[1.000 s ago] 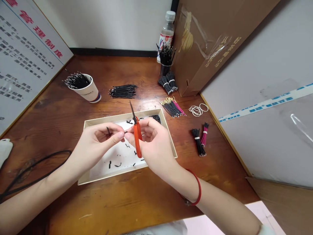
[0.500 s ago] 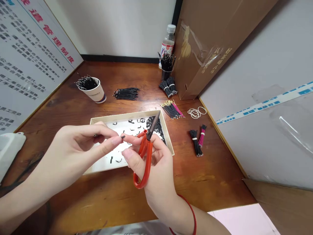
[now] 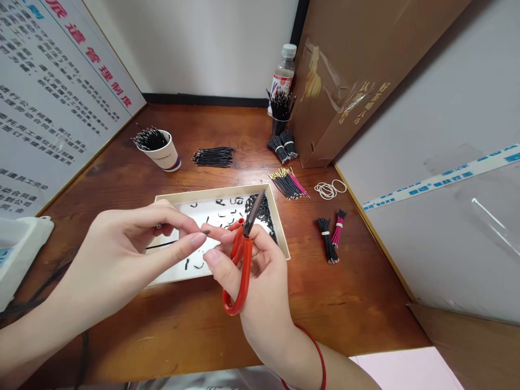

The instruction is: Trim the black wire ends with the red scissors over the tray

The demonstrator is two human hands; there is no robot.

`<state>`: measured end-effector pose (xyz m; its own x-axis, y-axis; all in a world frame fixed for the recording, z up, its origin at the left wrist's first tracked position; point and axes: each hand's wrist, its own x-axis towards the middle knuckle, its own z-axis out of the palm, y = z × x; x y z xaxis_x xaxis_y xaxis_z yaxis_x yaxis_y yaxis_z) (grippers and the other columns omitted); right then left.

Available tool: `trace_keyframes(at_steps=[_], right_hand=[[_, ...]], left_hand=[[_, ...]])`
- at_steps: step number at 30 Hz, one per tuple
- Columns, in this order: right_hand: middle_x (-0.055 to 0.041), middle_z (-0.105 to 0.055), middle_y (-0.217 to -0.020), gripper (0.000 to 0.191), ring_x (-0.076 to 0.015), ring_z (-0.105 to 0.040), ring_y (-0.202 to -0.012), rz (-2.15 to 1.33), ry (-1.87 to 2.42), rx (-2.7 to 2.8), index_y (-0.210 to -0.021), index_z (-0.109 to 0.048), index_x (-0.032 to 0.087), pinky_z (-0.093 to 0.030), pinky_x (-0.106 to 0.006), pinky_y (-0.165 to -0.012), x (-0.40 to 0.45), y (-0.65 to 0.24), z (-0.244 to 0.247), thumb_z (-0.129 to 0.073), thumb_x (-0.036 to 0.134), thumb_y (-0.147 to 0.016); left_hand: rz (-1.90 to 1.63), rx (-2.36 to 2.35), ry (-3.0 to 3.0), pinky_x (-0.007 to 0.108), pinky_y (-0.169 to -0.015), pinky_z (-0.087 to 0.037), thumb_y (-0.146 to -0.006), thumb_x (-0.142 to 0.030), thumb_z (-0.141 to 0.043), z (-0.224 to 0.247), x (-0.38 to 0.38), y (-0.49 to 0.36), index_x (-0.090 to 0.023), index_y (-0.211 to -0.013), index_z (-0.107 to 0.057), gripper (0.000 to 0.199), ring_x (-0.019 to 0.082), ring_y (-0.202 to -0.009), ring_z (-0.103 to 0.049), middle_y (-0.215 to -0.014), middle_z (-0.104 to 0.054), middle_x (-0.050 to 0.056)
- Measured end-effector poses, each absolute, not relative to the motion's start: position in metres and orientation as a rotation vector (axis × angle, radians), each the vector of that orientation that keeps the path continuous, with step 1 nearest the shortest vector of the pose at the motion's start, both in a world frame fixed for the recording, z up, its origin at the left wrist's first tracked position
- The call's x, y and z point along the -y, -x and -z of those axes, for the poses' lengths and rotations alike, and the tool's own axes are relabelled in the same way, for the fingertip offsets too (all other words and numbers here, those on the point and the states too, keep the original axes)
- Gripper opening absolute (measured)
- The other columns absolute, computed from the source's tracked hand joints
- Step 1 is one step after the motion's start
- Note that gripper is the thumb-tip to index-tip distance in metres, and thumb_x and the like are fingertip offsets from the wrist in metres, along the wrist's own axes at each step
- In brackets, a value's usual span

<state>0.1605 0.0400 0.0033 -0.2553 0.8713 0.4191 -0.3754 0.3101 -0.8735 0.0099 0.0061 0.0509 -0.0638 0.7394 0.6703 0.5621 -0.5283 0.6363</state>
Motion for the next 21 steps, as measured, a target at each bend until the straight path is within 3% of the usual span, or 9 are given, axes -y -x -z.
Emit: trace_keyframes(at_steps=[4,6,11,16,21], right_hand=[[-0.0027,-0.076,-0.102,0.02,-0.0113,-0.063,-0.065,-1.253,0.592,1.367,-0.087,-0.067,0.024,-0.056,-0.027,-0.062,-0.044,-0.16,-0.008,-0.079,0.034,-0.074],[-0.0048,-0.076,-0.107,0.024,-0.0156,-0.069,-0.074,-1.237,0.662,1.389,-0.087,-0.066,0.023,-0.057,-0.029,-0.064,-0.052,-0.164,-0.012,-0.08,0.033,-0.071],[-0.0086,-0.076,-0.103,0.026,-0.0221,-0.071,-0.09,-1.052,0.758,1.474,-0.083,-0.061,0.021,-0.058,-0.036,-0.075,-0.08,-0.186,-0.02,-0.079,0.035,-0.071],[-0.0093,-0.075,-0.096,0.027,-0.0229,-0.07,-0.086,-0.936,0.733,1.461,-0.081,-0.063,0.021,-0.057,-0.036,-0.072,-0.092,-0.2,-0.016,-0.08,0.039,-0.069],[-0.0081,-0.075,-0.09,0.024,-0.0224,-0.069,-0.081,-0.927,0.737,1.483,-0.079,-0.064,0.021,-0.057,-0.035,-0.067,-0.089,-0.203,-0.014,-0.076,0.041,-0.073]], left_hand=[[-1.63,-1.492,-2.25,0.029,-0.061,-0.042,-0.082,-0.028,-0.068,-0.047,-0.014,-0.003,-0.025,-0.075,-0.073,0.009,0.017,-0.068,-0.056,-0.069,-0.069,-0.001],[-1.527,-1.587,-2.436,0.029,-0.065,-0.042,-0.086,-0.031,-0.063,-0.049,-0.03,0.005,-0.022,-0.076,-0.071,0.016,0.018,-0.073,-0.056,-0.073,-0.07,0.001],[-0.967,-1.887,-2.504,0.029,-0.064,-0.041,-0.096,-0.027,-0.042,-0.077,-0.102,0.03,-0.016,-0.081,-0.065,0.029,0.017,-0.068,-0.058,-0.077,-0.069,0.005],[-0.755,-1.945,-2.623,0.029,-0.072,-0.046,-0.084,-0.02,-0.065,-0.097,-0.175,0.043,-0.015,-0.075,-0.065,0.01,0.019,-0.077,-0.064,-0.078,-0.07,0.004],[-0.644,-2.018,-2.709,0.037,-0.081,-0.052,-0.091,-0.032,-0.062,-0.094,-0.197,0.053,-0.013,-0.092,-0.065,0.019,0.017,-0.085,-0.063,-0.093,-0.067,0.004]])
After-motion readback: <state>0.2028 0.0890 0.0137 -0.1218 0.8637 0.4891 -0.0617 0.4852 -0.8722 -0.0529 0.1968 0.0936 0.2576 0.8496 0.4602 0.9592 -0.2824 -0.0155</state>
